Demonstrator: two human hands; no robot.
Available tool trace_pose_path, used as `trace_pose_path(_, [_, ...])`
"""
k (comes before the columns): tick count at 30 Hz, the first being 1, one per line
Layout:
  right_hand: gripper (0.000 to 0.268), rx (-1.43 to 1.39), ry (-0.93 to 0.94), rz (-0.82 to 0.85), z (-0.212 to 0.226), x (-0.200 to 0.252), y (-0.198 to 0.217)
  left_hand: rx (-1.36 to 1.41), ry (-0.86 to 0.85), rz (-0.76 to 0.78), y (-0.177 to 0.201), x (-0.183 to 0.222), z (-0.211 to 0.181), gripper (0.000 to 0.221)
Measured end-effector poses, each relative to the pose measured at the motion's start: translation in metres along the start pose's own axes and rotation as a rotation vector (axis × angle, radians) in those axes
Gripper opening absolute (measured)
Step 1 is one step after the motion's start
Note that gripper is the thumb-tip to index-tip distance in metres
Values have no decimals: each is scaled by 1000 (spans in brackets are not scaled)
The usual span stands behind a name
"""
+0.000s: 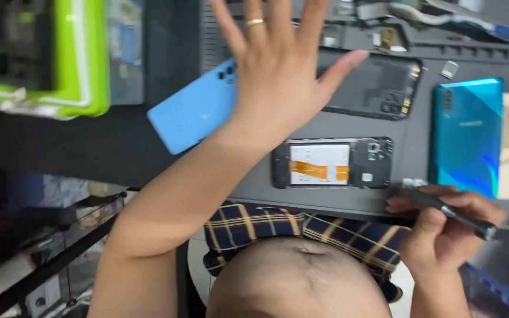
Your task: Technician disassembles a mobile phone by prying off the back cover and removing internal screws with a screwdriver.
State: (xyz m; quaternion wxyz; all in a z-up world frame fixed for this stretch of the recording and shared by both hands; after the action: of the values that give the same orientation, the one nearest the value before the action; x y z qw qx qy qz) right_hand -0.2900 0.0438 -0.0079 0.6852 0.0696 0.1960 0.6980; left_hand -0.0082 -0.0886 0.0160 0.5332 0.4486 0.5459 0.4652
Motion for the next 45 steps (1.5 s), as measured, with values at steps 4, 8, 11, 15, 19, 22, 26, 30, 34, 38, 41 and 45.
trace_pose_path(4, [37, 22, 79, 7, 8, -2, -4, -18, 69, 31, -14, -8, 10, 94])
trace_pose_path(8, [38, 99, 48, 44, 8, -3, -6, -116, 49, 48, -4, -9, 6, 98])
trace_pose_path(11, [37, 129, 47, 47, 9, -2, -6, -124, -34, 137, 14, -5, -6, 98])
trace_pose_path(15, [35, 136, 79, 52, 13, -3, -8, -4, -189, 500, 27, 6, -23, 96])
trace_pose_path(19, [35, 133, 61, 40, 12, -2, -7, 49, -239, 385, 25, 13, -35, 95])
trace_pose_path(22, [32, 135, 65, 69, 10, -1, -8, 38, -294, 341, 28, 15, -41, 96])
trace_pose_path(26, [34, 163, 79, 61, 14, -4, -11, 148, -323, 374, 25, 18, -47, 91])
trace_pose_path(30, [37, 173, 101, 38, 15, -4, -11, 102, -354, 352, 24, 20, -52, 95])
trace_pose_path(34, [38, 179, 106, 44, 18, -6, -13, 117, -347, 326, 23, 19, -52, 96])
trace_pose_path(38, [37, 166, 89, 42, 10, -3, -10, 44, -299, 358, 9, 16, -49, 100])
trace_pose_path(41, [38, 173, 94, 31, 15, -5, -11, 5, -231, 412, -1, 6, -38, 102])
trace_pose_path(45, [37, 157, 105, 31, 22, -9, -14, -90, -83, 272, -11, -12, -10, 102])
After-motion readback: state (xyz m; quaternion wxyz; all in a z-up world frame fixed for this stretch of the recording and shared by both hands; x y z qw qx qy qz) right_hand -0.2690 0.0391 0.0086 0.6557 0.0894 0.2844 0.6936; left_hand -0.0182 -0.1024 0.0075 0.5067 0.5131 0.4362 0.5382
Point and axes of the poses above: each hand's wrist, its own x-axis away from the middle knuckle, its own y-axis out of the back of the hand, z = x × y, the point moved 10 cm from there along -x, towards the middle knuckle, and after that the axes turned 2 degrees about x, right-handed, at the moved point
